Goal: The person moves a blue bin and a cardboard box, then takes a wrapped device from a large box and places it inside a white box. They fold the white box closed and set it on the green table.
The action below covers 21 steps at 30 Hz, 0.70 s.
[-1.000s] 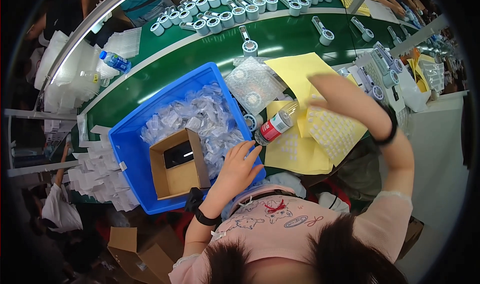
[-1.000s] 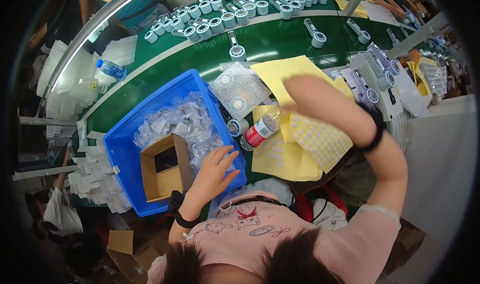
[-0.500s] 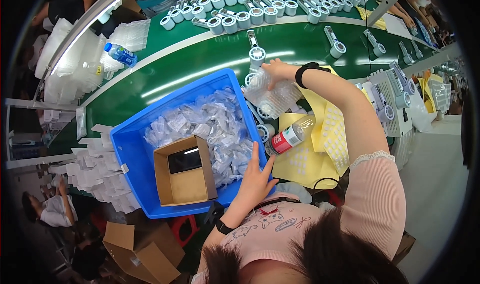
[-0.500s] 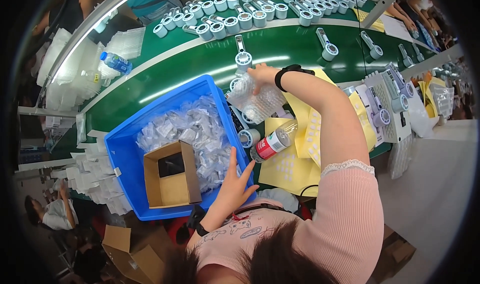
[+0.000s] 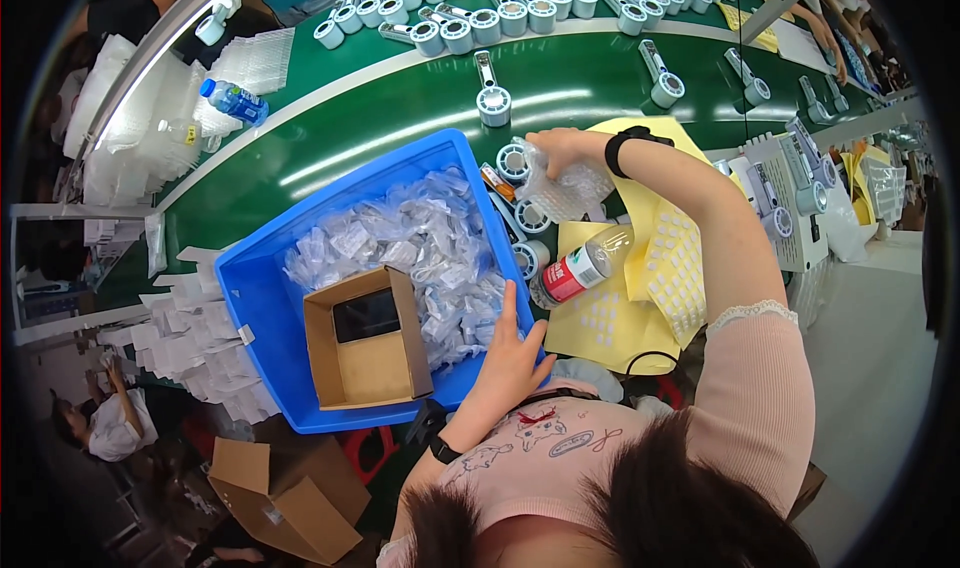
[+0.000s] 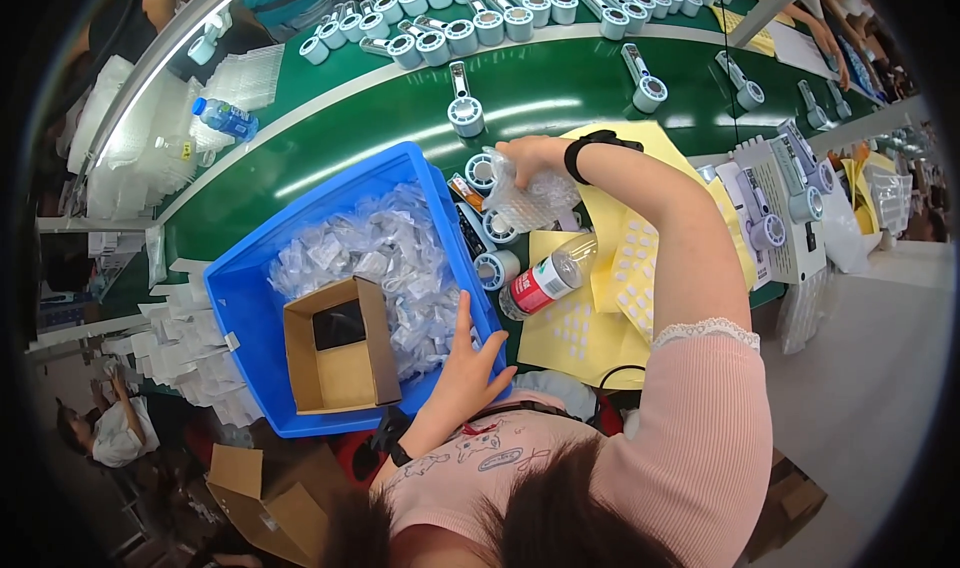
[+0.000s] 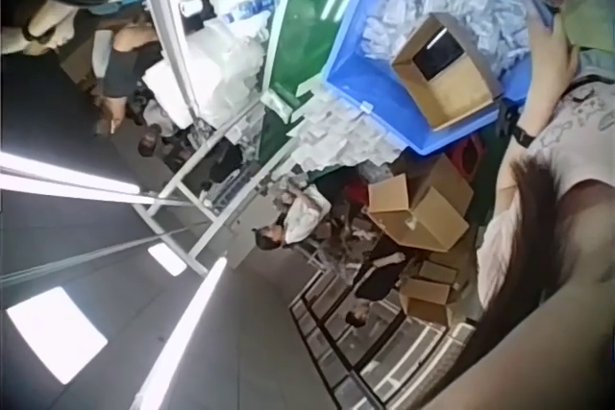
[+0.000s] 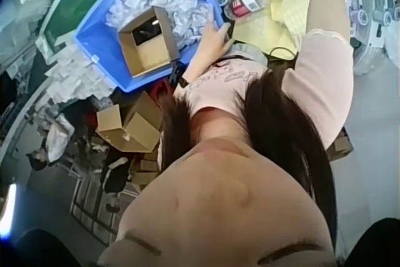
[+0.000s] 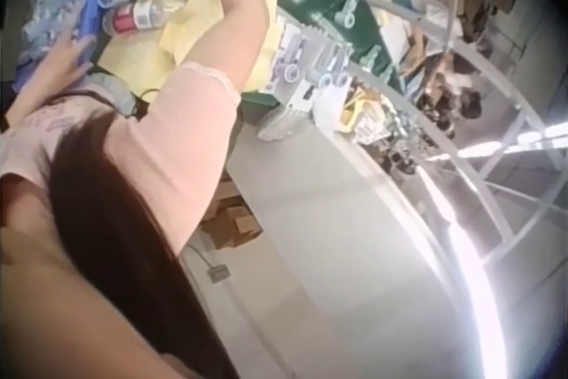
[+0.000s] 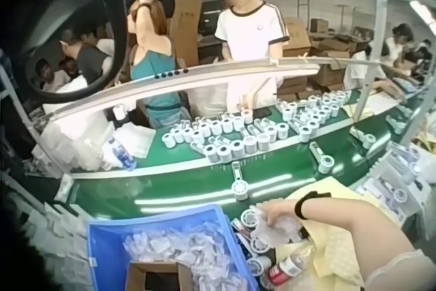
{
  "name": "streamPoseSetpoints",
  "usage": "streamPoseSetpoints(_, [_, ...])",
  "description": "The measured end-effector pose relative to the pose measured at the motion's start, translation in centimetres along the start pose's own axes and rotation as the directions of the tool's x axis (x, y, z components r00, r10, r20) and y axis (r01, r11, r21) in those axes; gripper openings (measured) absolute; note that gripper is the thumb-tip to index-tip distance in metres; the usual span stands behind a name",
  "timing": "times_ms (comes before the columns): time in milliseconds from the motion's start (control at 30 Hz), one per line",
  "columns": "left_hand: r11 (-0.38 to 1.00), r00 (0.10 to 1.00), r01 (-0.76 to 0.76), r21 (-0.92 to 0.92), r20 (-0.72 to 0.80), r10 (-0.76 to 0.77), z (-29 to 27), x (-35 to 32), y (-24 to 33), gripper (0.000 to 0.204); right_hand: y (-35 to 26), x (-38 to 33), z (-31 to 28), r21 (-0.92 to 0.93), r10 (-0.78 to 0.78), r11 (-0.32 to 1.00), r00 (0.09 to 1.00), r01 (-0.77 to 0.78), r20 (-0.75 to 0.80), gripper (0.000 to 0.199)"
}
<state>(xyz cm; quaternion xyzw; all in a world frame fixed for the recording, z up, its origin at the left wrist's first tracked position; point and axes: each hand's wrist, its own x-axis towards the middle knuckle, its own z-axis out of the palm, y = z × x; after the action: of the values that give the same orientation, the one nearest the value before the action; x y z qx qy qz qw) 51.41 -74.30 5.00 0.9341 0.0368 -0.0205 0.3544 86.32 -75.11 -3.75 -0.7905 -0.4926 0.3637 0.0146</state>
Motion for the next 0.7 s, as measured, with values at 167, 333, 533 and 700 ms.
streamPoseSetpoints(167, [0.999, 0.998, 0.047, 0.020, -0.036, -0.047, 0.8, 0.0, -0.3, 0.029, 1.2, -0.5, 0.9, 0.036, -0.124, 0.992, 0.990, 0.122, 0.067, 0.070])
streamPoseSetpoints(333, [0.999, 0.995, 0.041, 0.030, -0.096, -0.038, 1.0, -0.3, -0.8, 0.022, 1.4, -1.2, 1.6, -0.011, -0.126, 0.992, 0.990, 0.127, 0.064, 0.071])
streamPoseSetpoints(533, [0.999, 0.993, 0.020, 0.038, -0.114, -0.016, 1.0, -0.6, -2.1, 0.023, 1.4, -2.1, 2.1, -0.060, -0.124, 0.990, 0.992, 0.124, 0.015, 0.067])
streamPoseSetpoints(700, [0.999, 0.991, -0.005, 0.034, -0.133, 0.009, 0.7, -0.6, -2.4, 0.026, 1.0, -3.0, 2.8, -0.098, -0.127, 0.987, 0.991, 0.130, 0.038, 0.068])
